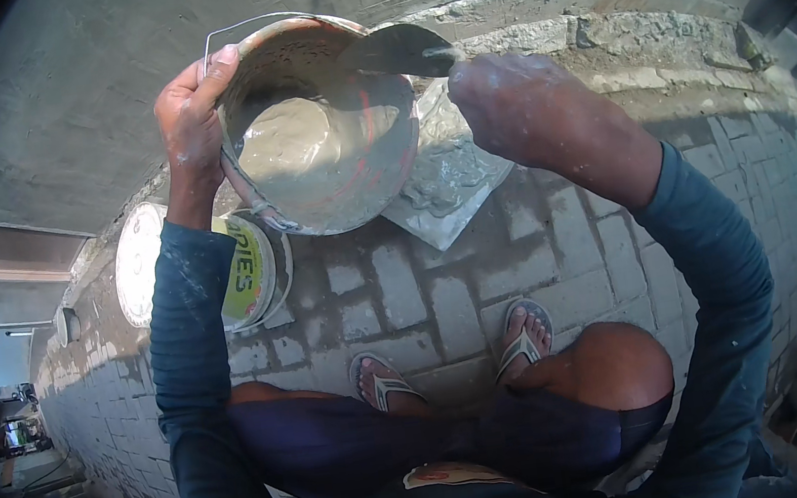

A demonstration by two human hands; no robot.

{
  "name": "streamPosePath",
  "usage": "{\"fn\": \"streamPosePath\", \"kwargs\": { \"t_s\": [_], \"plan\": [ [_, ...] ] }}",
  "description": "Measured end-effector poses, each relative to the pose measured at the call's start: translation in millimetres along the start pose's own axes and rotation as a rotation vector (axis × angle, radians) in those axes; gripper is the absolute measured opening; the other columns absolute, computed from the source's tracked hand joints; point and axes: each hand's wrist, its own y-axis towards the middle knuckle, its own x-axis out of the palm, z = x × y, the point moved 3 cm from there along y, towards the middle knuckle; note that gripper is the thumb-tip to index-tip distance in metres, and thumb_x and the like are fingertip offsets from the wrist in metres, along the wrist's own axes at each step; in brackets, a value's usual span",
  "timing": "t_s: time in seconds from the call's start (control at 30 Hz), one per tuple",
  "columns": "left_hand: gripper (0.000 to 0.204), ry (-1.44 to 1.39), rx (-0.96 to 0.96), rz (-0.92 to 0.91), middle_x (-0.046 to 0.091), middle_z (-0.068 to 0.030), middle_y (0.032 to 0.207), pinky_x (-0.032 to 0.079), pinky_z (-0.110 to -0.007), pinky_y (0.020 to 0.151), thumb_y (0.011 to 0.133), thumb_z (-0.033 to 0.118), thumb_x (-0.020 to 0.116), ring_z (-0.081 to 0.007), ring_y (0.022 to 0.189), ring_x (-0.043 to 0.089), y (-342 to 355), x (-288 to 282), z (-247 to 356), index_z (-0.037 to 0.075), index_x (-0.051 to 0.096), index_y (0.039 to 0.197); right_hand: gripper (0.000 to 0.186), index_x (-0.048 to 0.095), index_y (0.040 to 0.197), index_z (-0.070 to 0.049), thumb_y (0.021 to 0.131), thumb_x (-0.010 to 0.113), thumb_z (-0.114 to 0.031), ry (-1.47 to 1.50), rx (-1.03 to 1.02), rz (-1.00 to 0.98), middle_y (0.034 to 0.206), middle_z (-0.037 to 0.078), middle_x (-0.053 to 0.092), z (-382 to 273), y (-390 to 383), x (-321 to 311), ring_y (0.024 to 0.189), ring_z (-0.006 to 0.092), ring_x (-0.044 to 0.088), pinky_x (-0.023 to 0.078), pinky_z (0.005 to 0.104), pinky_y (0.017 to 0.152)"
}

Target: Plastering a masonry wall with mortar using a trowel and a hawk.

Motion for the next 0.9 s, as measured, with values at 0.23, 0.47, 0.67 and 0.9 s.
{"fn": "streamPosePath", "kwargs": {
  "t_s": [0.23,0.47,0.67,0.9],
  "plan": [
    [0.023,0.034,0.204,-0.043,0.068,-0.0022,0.088,0.046,-0.021,0.075,0.09,0.017,0.071,-0.007,0.079,0.057,2.1,3.8,6.8,-0.005,0.072,0.099,0.037,0.061,0.1,0.004,0.104,0.042,-0.028,0.83,0.478,-0.93,0.065,0.007,0.058,-0.5,32.6,11.2,0.046,0.0132,0.058,0.05,0.0283,0.041],
    [0.025,0.134,0.065,0.025,0.069,-0.0023,0.086,0.048,-0.022,0.07,0.091,0.018,0.069,-0.0069,0.074,0.059,11.6,-19.9,-29.7,-0.004,0.071,0.1,0.041,0.061,0.108,0.009,0.102,0.049,-0.03,1.862,0.537,-1.151,0.064,0.007,0.057,-13.6,-24.5,55.1,0.041,0.0088,0.049,0.041,0.0228,0.032],
    [0.026,-0.16,-0.06,0.164,0.068,-0.0035,0.083,0.048,-0.024,0.066,0.093,0.024,0.069,-0.0081,0.071,0.06,13.3,-65.6,-50.7,-0.001,0.069,0.088,0.038,0.057,0.113,0.006,0.1,0.056,-0.029,1.856,0.299,-0.596,0.079,0.008,0.059,3.1,-60.3,28.9,0.055,0.0104,0.058,0.048,0.0225,0.047],
    [0.03,-0.132,-0.171,0.288,0.068,-0.0042,0.085,0.047,-0.026,0.072,0.092,0.028,0.071,-0.0108,0.076,0.059,18.7,-77.0,-69.8,-0.001,0.069,0.089,0.033,0.056,0.114,0.005,0.094,0.063,-0.02,0.61,0.388,0.003,0.092,0.023,0.065,15.9,-109.3,100.5,0.079,0.037,0.065,0.051,0.0408,0.071]
  ]
}}
